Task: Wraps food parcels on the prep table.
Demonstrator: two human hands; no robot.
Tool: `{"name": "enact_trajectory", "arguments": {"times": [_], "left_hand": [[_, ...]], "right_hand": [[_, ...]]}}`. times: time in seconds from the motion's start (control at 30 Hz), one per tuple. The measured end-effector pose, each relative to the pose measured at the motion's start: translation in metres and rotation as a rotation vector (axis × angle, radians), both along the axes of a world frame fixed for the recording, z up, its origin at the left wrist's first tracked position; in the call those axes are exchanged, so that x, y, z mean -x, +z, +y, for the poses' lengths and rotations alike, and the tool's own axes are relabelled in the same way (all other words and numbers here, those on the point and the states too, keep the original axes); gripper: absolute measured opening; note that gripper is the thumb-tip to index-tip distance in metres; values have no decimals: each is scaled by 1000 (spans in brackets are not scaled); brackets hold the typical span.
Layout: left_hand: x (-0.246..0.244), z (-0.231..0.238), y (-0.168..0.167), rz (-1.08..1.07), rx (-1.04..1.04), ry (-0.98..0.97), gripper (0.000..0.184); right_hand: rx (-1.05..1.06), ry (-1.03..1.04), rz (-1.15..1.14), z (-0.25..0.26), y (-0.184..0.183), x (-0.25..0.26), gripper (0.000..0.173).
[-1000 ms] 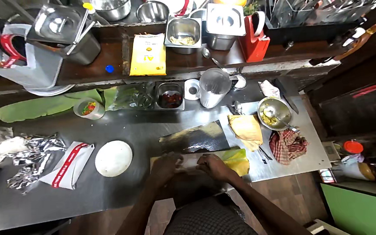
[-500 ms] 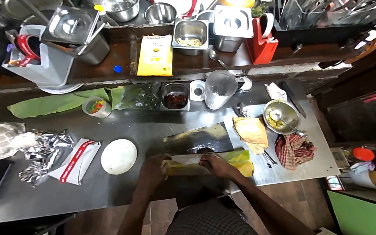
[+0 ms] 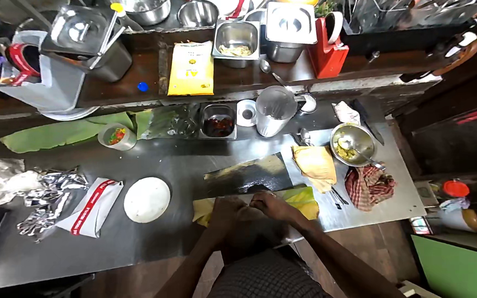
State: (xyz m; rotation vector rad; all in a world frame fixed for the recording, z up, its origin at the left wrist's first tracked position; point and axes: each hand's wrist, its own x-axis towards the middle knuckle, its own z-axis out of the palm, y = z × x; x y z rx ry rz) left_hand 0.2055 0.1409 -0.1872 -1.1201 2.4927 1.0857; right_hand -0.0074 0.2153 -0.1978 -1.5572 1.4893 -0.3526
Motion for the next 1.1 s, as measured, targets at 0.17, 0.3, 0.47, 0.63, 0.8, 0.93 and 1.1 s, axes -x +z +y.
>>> {"name": "enact_trajectory", "arguments": {"times": [0.17,0.3,0.47,0.63,0.8,0.93,1.1], "left_hand": [[8,-40,-7,-88,-502,41,35],[13,-53,-12,-80,-627,16,30],[7,-23,10,-40,-19,-104,44],[-1,5,-1,85,255,-221,32],[9,-14,-16,79,-4,-115,30],[16,-26,-17,-51,-202,-69,30],[19,-29,-19,-74,-254,-61,31]], "right_hand": [[214,-21,301,21,9,-18,35],[69,2,282,27,6,-23,33],[-57,-41,178,16,10,-15,27],[-38,25,92,7,-3,0,21],[62,-70,75,14,-10,3,17],[182,-216,279,38,-14,7,14],[342,-694,534,87,-4,23,15]]}}
